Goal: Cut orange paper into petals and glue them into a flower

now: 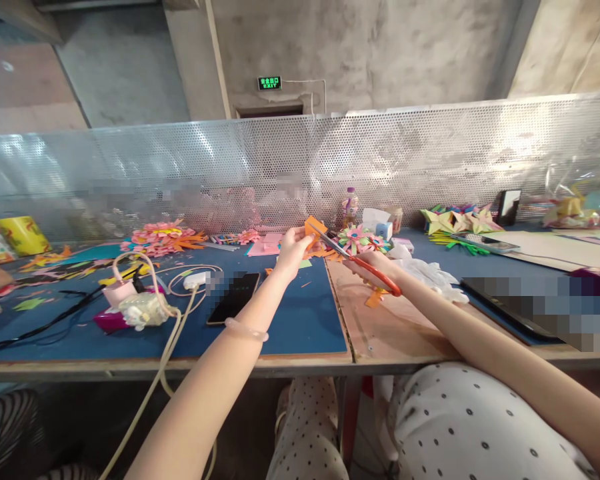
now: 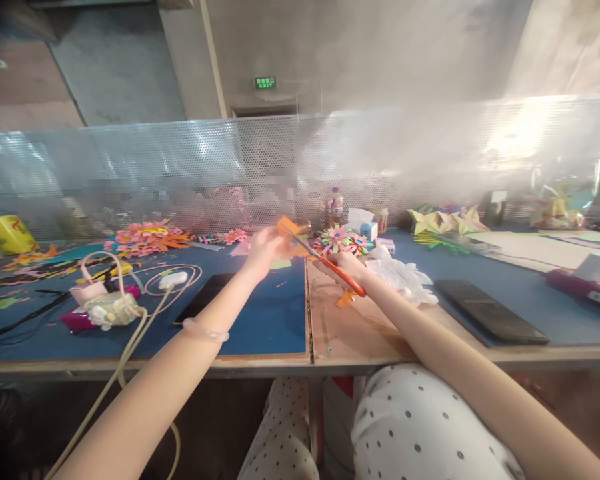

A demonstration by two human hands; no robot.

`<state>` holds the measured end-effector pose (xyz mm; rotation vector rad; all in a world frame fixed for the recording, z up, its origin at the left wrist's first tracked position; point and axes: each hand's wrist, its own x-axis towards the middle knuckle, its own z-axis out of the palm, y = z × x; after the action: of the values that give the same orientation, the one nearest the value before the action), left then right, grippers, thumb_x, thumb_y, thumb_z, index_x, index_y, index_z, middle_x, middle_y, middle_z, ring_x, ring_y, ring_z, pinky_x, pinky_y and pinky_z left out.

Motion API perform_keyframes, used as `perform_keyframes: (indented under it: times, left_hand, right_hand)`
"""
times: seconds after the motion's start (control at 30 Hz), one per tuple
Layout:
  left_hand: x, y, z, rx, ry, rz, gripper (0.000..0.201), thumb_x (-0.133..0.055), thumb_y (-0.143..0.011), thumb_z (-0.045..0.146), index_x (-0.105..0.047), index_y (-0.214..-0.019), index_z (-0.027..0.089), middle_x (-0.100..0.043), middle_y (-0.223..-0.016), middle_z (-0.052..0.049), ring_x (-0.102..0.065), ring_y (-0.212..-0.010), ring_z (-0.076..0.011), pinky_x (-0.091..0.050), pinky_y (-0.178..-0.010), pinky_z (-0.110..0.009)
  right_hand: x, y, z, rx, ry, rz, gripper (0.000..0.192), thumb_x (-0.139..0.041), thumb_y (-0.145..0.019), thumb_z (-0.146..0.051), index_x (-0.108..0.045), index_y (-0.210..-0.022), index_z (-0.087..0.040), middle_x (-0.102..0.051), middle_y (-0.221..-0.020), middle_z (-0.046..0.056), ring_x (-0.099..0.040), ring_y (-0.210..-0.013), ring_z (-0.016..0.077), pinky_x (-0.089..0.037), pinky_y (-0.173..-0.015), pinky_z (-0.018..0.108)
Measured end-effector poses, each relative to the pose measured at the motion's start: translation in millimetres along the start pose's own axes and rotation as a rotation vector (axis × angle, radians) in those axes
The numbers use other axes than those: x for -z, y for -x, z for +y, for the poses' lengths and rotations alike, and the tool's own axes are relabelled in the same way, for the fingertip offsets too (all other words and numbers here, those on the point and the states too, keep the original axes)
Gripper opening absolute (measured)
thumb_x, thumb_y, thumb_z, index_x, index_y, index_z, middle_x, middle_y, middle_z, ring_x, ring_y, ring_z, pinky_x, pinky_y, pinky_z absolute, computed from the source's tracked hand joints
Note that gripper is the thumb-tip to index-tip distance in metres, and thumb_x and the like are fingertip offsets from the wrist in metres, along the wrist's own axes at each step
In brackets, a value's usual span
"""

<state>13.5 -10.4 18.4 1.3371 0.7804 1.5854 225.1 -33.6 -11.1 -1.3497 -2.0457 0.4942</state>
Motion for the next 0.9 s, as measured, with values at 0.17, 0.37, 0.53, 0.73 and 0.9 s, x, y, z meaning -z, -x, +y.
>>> perform_keyframes:
  times: [0.17, 0.37, 0.53, 0.73, 0.9]
  left_hand:
    - [-0.6, 1.0, 1.3, 0.003, -0.008, 0.002, 0.022, -0.064, -0.073, 0.016, -0.055, -0.093, 0.016, -0.069, -0.091, -0.007, -0.067, -0.071, -0.0172, -0.055, -0.073, -0.037]
    - [-1.8, 1.4, 1.5, 0.009, 0.021, -0.002, 0.021, -0.063, -0.073, 0.013, -0.054, -0.092, 0.016, -0.069, -0.091, -0.007, -0.066, -0.065, -0.0156, -0.056, -0.071, -0.036]
    - [-1.0, 0.2, 0.1, 0.015, 0.018, -0.003, 0.021, -0.062, -0.072, 0.013, -0.054, -0.092, 0.016, -0.069, -0.092, -0.007, -0.067, -0.066, -0.0152, -0.055, -0.072, -0.036]
    - [-0.1, -0.5, -0.5, 0.021, 0.03, -0.015, 0.022, -0.062, -0.072, 0.014, -0.053, -0.092, 0.016, -0.068, -0.09, -0.007, -0.067, -0.066, -0.0157, -0.055, -0.073, -0.038]
    - [0.1, 0.0, -0.5, 0.011, 0.025, -0.012, 0.021, -0.062, -0.073, 0.013, -0.053, -0.091, 0.016, -0.068, -0.09, -0.007, -0.066, -0.066, -0.0152, -0.055, -0.073, -0.036]
  right_hand:
    - [-1.2, 2.1, -0.6, -0.01, 0.005, 0.016, 0.051, -0.051, -0.072, -0.067, -0.059, -0.069, -0.017, -0.054, -0.058, 0.002, -0.05, -0.048, 0.0137, -0.039, -0.044, 0.026]
    - [-0.3, 2.2, -0.8, -0.008, 0.006, -0.007, 0.049, -0.051, -0.075, -0.065, -0.058, -0.068, -0.017, -0.057, -0.064, 0.002, -0.052, -0.05, 0.0129, -0.04, -0.044, 0.024]
    - [0.2, 2.7, -1.1, -0.007, 0.006, -0.005, 0.048, -0.053, -0.074, -0.065, -0.056, -0.067, -0.017, -0.055, -0.063, 0.002, -0.051, -0.051, 0.013, -0.041, -0.045, 0.024]
    - [0.2, 4.7, -2.5, 0.009, 0.017, 0.0, 0.052, -0.045, -0.077, -0.068, -0.049, -0.062, -0.018, -0.049, -0.057, 0.0, -0.048, -0.05, 0.0123, -0.039, -0.046, 0.024]
    - [1.3, 7.6, -6.6, 0.031, 0.029, 0.001, 0.053, -0.044, -0.077, -0.069, -0.043, -0.06, -0.019, -0.044, -0.054, -0.001, -0.045, -0.049, 0.0117, -0.037, -0.046, 0.024]
